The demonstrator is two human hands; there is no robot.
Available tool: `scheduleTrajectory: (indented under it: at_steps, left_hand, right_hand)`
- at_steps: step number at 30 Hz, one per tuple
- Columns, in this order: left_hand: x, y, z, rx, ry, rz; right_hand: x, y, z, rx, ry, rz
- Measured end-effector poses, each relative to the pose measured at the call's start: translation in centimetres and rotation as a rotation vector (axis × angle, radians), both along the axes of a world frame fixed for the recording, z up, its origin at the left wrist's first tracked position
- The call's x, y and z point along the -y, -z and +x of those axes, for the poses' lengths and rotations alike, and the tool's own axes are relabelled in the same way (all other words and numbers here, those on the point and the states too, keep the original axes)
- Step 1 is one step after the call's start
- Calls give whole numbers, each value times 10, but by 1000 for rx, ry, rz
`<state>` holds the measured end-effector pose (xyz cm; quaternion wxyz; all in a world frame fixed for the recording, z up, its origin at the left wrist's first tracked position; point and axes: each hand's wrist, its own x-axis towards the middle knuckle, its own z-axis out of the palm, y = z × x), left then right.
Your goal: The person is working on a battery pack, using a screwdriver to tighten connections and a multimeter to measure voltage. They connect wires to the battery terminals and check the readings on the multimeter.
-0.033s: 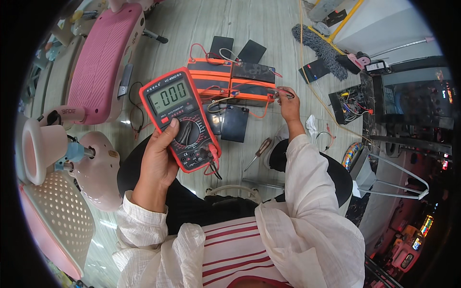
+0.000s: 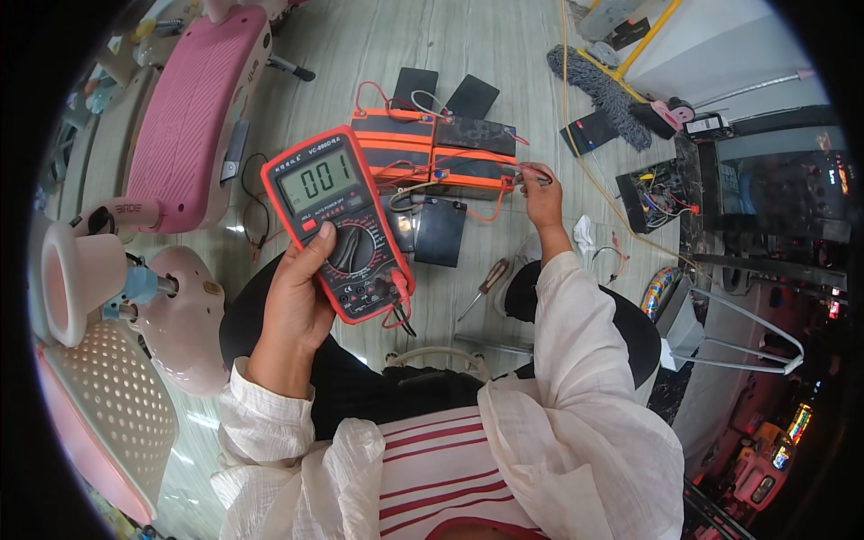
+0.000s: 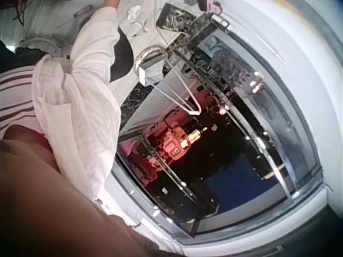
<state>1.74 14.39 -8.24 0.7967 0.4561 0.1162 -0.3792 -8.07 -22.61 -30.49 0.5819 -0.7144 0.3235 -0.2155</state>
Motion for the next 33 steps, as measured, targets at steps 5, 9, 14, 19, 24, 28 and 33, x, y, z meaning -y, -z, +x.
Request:
scheduleTrajectory:
  at_steps: [5,9,14,19,24,28,33]
  left_hand:
    - [1,-2,0,-2,-3,9]
    - [-1,0,0,0,1,-13]
    - [-2,0,0,-6,-7,-14]
    - [-1,1,0,0,3,-21]
    - [0,2,0,4,-6,-28]
    - [-1,2,0,6,-11,-24]
    - [0,2,-1,-6,-12,-11]
  right_hand:
    - [0,0,1,-43,-30,-74]
    - [-8,-1,5,-27,-55,-78]
    - [-10,-6,5,-45,-78,-109]
    - [-10,-8,4,-76,-108,-158]
    - [-10,-4,2,37,-94,-139]
    - [-12,-3,0,-60,-79,-167]
    - [-13,0,-3,-27,-57,-193]
